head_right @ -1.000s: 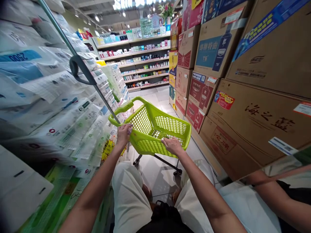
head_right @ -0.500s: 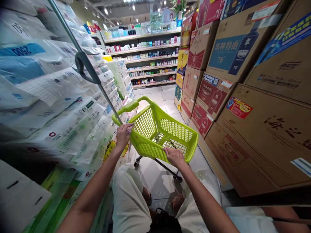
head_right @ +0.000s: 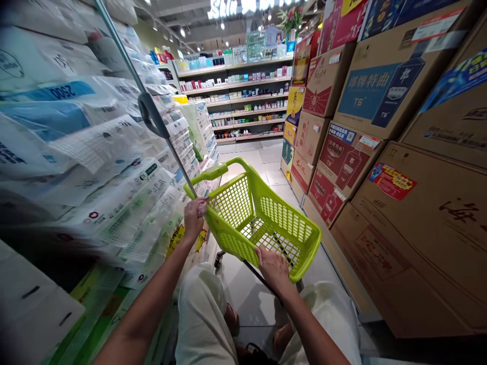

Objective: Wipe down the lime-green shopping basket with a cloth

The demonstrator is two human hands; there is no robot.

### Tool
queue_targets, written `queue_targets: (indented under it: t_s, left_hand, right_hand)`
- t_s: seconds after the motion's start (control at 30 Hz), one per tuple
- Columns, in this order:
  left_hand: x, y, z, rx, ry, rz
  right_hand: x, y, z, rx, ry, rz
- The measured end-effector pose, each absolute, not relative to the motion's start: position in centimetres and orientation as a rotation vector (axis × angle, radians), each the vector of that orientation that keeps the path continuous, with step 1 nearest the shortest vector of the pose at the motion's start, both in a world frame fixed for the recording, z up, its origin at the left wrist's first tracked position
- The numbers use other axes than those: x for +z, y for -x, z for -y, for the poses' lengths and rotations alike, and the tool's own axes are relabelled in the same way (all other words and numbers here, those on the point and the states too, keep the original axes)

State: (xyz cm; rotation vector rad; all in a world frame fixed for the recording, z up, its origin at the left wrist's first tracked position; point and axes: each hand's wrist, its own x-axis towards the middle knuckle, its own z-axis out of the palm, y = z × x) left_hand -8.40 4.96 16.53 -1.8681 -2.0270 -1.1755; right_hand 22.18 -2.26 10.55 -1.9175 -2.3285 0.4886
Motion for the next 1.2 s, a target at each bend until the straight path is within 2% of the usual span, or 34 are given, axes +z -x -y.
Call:
queue_targets:
  t_s: [0.1, 0.5, 0.93, 1.07, 1.2]
  left_hand:
    - [16.4, 8.8, -5.0, -1.227, 1.731, 2.058]
    - [15.9, 8.4, -6.2, -1.210, 1.878, 2.110]
    - [19.1, 8.5, -10.6, -1.176, 1.722, 2.227]
    - [18.9, 8.5, -10.9, -1.158, 1.757, 2.187]
    - [18.5, 8.2, -10.7, -1.158, 1.779, 2.135]
  right_hand:
    - [10.4, -21.1, 3.9, 0.492, 1.935, 2.311]
    - [9.1, -15.6, 7.8, 0.672, 1.678, 2.240]
    - [9.2, -12.1, 9.5, 0.698, 1.587, 2.300]
    - [10.0, -10.5, 6.7, 0.526, 1.495, 2.318]
    - [11.0, -7.1, -0.1, 0.474, 1.197, 2.372]
